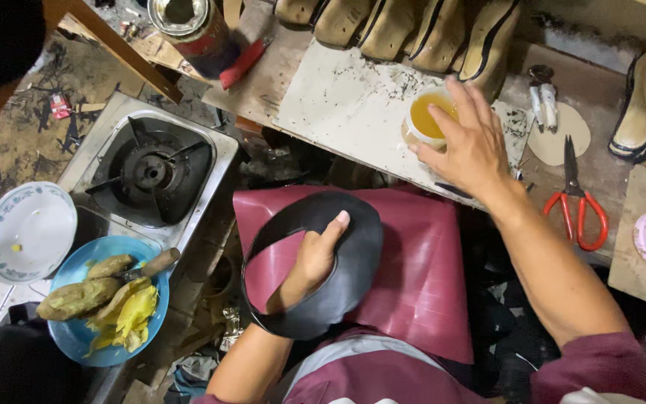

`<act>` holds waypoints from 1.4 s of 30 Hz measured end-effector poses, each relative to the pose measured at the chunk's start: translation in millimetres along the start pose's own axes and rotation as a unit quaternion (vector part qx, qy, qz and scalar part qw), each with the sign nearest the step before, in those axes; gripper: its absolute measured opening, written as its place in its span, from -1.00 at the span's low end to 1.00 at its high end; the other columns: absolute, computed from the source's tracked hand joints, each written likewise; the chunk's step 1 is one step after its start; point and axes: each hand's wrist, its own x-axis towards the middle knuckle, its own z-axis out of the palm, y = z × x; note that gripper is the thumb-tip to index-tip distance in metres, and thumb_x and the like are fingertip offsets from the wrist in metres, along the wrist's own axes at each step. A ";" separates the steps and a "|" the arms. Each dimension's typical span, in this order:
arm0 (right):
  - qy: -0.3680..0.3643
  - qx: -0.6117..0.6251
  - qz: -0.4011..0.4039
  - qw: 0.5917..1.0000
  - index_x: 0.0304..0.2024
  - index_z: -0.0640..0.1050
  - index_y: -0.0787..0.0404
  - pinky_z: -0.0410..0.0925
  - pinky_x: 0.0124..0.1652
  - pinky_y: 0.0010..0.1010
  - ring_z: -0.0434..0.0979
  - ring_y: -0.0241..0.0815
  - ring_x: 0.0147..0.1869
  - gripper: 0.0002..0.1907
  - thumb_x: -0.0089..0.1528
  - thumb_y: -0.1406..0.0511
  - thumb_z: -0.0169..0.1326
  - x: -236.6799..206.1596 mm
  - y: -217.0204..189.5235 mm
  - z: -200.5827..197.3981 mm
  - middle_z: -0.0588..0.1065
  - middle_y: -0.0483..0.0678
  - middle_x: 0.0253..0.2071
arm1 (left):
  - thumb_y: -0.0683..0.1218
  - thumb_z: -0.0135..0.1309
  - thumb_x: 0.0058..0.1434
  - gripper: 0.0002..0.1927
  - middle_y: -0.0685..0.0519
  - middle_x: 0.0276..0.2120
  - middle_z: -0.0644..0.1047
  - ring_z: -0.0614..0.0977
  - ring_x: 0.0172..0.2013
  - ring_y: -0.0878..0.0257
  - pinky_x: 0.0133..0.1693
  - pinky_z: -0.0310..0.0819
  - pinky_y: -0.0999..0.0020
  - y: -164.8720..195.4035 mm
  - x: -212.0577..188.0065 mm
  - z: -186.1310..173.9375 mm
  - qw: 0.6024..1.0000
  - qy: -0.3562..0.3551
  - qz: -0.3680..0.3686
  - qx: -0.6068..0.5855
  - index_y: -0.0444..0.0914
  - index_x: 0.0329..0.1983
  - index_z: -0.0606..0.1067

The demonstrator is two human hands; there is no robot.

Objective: The person repeatedly picks up a black shoe upper and a separate black insole, aligns them, and presses the edges together by hand. They rotate the shoe to check alignment and continue pressing along the perimeter. The process is repeated multiple times without a visible final assembly state.

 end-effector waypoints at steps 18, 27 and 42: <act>-0.008 0.227 -0.148 0.963 0.00 0.64 0.12 0.21 0.40 0.00 0.23 0.23 0.49 -0.52 0.00 0.43 0.26 -67.8 -76.4 -13.5 0.28 0.16 0.36 | -0.09 -0.01 0.38 -0.70 -0.02 -0.12 0.62 0.65 -0.13 0.22 -0.02 0.54 0.28 -6.8 4.8 -5.3 0.992 -0.047 0.025 -0.115 -0.38 0.05 0.50; -0.004 0.298 -0.148 0.943 0.03 0.64 0.08 0.20 0.43 -0.02 0.25 0.26 0.50 -0.44 -0.02 0.55 0.14 -63.8 -66.9 -9.3 0.26 0.23 0.38 | -0.07 0.02 0.38 -0.73 -0.03 -0.18 0.61 0.65 -0.22 0.21 -0.16 0.57 0.26 1.9 -5.5 -0.5 0.989 -0.093 -0.013 -0.114 -0.34 0.02 0.50; 0.017 0.256 -0.169 0.952 0.04 0.64 0.11 0.25 0.35 0.03 0.28 0.27 0.43 -0.49 0.00 0.46 0.21 -81.1 -75.1 -20.3 0.28 0.17 0.32 | -0.06 0.01 0.38 -0.74 0.03 -0.19 0.62 0.64 -0.20 0.26 -0.12 0.52 0.30 8.2 -5.1 3.9 0.997 -0.008 0.018 -0.075 -0.33 -0.04 0.54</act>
